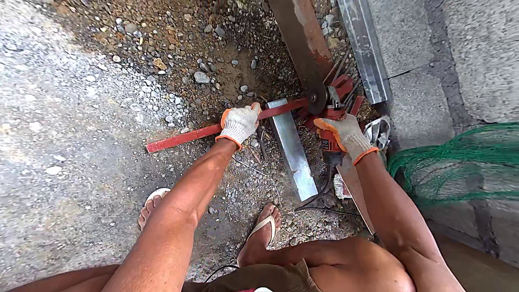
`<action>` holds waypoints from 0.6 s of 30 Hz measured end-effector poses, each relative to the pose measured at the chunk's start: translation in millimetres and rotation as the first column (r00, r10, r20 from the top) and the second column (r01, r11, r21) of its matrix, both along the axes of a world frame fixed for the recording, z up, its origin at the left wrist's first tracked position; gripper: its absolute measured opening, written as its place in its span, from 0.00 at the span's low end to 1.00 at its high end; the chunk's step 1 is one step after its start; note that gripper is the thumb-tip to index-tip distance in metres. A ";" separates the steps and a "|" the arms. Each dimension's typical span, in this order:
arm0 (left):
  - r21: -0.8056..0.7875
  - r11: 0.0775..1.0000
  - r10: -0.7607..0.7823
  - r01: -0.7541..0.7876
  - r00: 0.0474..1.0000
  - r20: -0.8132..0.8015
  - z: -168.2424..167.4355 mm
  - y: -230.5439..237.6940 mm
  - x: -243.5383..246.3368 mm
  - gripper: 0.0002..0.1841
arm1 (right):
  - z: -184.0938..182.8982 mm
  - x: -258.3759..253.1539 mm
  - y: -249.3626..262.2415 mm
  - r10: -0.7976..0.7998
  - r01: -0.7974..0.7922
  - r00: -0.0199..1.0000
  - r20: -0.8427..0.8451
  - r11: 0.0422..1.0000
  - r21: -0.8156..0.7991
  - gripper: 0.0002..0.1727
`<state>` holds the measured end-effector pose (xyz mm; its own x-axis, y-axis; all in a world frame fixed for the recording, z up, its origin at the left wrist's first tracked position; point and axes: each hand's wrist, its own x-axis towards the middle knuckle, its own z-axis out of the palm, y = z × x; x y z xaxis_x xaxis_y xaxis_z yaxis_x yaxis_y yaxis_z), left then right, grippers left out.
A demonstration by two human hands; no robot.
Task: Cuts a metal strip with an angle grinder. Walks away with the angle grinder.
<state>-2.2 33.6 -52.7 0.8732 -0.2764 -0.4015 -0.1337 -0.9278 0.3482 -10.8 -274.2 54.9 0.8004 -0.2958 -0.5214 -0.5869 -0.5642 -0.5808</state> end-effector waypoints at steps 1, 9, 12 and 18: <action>-0.006 1.000 -0.006 0.006 1.000 -0.003 3.2 1.4 -2.0 0.29 | 1.4 1.0 0.2 0.010 -0.010 1.000 0.000 1.000 -0.025 0.39; 0.028 1.000 0.014 -0.011 0.992 -0.126 10.2 -3.5 0.0 0.25 | 2.3 3.5 6.9 0.095 -0.099 0.995 -0.036 0.988 -0.116 0.39; 0.005 1.000 -0.015 0.016 0.985 -0.172 14.3 0.1 8.1 0.23 | 0.5 3.4 11.4 0.115 -0.121 0.992 -0.060 0.985 -0.119 0.38; 0.026 0.999 -0.016 0.021 0.985 -0.170 13.1 -1.3 7.5 0.21 | -7.0 5.5 12.2 0.130 -0.140 0.988 -0.078 0.980 -0.140 0.38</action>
